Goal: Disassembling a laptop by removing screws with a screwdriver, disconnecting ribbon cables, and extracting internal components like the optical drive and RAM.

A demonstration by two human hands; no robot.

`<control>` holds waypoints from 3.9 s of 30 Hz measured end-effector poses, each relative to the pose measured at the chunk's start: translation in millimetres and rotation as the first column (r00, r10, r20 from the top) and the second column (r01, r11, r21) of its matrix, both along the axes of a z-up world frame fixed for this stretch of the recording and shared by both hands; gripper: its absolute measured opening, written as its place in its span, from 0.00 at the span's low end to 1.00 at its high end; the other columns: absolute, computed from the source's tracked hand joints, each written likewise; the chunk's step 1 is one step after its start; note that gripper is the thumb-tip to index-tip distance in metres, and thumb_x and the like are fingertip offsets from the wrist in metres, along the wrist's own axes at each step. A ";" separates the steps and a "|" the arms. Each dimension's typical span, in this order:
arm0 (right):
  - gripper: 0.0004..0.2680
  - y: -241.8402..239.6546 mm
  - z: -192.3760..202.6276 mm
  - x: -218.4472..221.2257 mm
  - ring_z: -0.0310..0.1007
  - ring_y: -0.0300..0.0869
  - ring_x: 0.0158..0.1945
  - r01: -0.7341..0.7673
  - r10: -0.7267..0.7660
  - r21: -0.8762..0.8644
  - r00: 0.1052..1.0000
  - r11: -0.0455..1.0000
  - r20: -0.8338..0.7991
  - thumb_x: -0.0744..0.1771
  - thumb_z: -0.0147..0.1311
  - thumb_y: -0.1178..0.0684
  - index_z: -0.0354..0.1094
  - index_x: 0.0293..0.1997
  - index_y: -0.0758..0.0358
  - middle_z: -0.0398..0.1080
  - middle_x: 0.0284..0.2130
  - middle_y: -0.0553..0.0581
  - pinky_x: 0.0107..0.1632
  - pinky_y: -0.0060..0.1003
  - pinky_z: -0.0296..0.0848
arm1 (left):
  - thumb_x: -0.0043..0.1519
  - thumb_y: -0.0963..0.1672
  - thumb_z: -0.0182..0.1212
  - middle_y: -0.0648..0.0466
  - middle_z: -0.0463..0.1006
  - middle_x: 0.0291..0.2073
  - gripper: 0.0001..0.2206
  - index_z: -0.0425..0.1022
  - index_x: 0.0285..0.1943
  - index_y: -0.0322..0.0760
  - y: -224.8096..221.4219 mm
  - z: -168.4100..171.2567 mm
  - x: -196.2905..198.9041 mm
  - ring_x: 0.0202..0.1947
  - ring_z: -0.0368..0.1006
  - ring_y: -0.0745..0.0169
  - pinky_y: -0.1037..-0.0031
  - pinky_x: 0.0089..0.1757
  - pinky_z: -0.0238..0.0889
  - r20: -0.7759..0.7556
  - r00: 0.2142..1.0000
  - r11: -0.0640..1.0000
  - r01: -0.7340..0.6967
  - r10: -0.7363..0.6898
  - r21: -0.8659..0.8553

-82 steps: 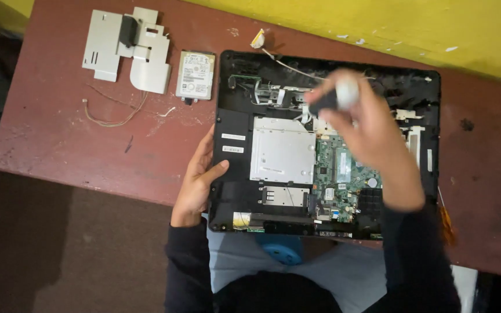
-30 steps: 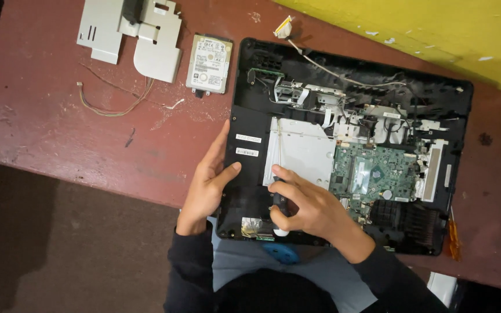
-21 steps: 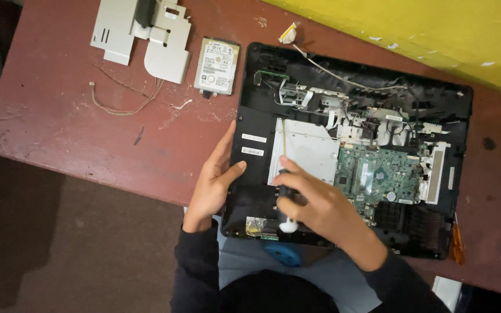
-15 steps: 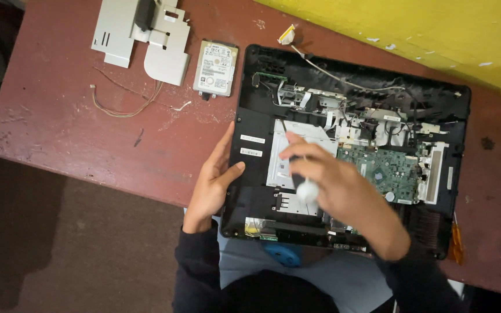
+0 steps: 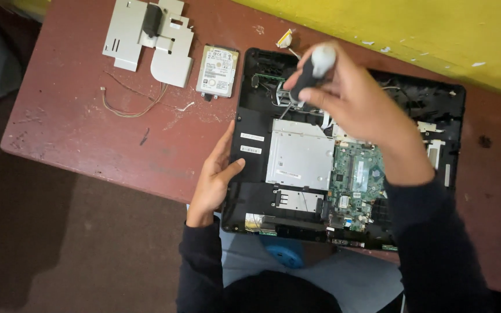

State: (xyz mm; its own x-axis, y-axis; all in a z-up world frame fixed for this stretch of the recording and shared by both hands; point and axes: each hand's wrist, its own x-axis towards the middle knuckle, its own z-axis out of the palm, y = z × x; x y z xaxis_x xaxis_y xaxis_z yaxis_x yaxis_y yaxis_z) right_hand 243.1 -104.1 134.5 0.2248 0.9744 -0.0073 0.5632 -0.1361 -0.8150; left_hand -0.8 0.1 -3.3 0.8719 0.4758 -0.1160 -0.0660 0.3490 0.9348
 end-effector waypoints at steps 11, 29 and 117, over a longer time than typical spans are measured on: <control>0.06 -86.9 -51.6 -91.7 0.71 0.64 0.64 -0.257 0.011 0.303 0.779 0.918 0.627 0.69 0.56 0.64 0.62 0.46 0.65 0.69 0.57 0.62 0.57 0.54 0.82 | 0.67 0.38 0.51 0.47 0.51 0.79 0.30 0.48 0.80 0.39 -5.3 -3.3 -0.6 0.79 0.46 0.55 0.66 0.71 0.45 -0.042 0.998 0.996 -0.037 0.040 0.076; 0.22 -115.6 -57.1 -48.9 0.79 0.59 0.51 0.197 -0.088 0.470 0.966 0.860 -0.244 0.73 0.48 0.62 0.37 0.72 0.52 0.73 0.47 0.74 0.59 0.45 0.84 | 0.67 0.38 0.50 0.47 0.49 0.79 0.30 0.48 0.80 0.39 -13.0 -20.1 -2.0 0.81 0.40 0.53 0.64 0.73 0.38 -0.035 0.995 0.982 -0.086 0.093 0.168; 0.19 -185.5 -69.6 -109.6 0.81 0.63 0.53 -0.187 -0.028 0.458 0.905 0.869 0.424 0.70 0.56 0.63 0.45 0.61 0.56 0.71 0.50 0.73 0.38 0.42 0.92 | 0.70 0.38 0.48 0.45 0.53 0.78 0.26 0.52 0.79 0.36 -17.7 -12.4 2.0 0.81 0.43 0.50 0.63 0.75 0.39 -0.046 0.984 0.946 -0.153 0.173 0.286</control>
State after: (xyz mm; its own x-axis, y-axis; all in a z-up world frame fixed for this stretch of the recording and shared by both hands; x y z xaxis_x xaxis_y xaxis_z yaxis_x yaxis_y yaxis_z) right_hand 133.4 -289.7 64.9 0.0238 0.8440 0.5358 0.8462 0.2684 -0.4603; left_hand 1.2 -17.6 -15.7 0.7744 0.6325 -0.0148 -0.0318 0.0622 0.9976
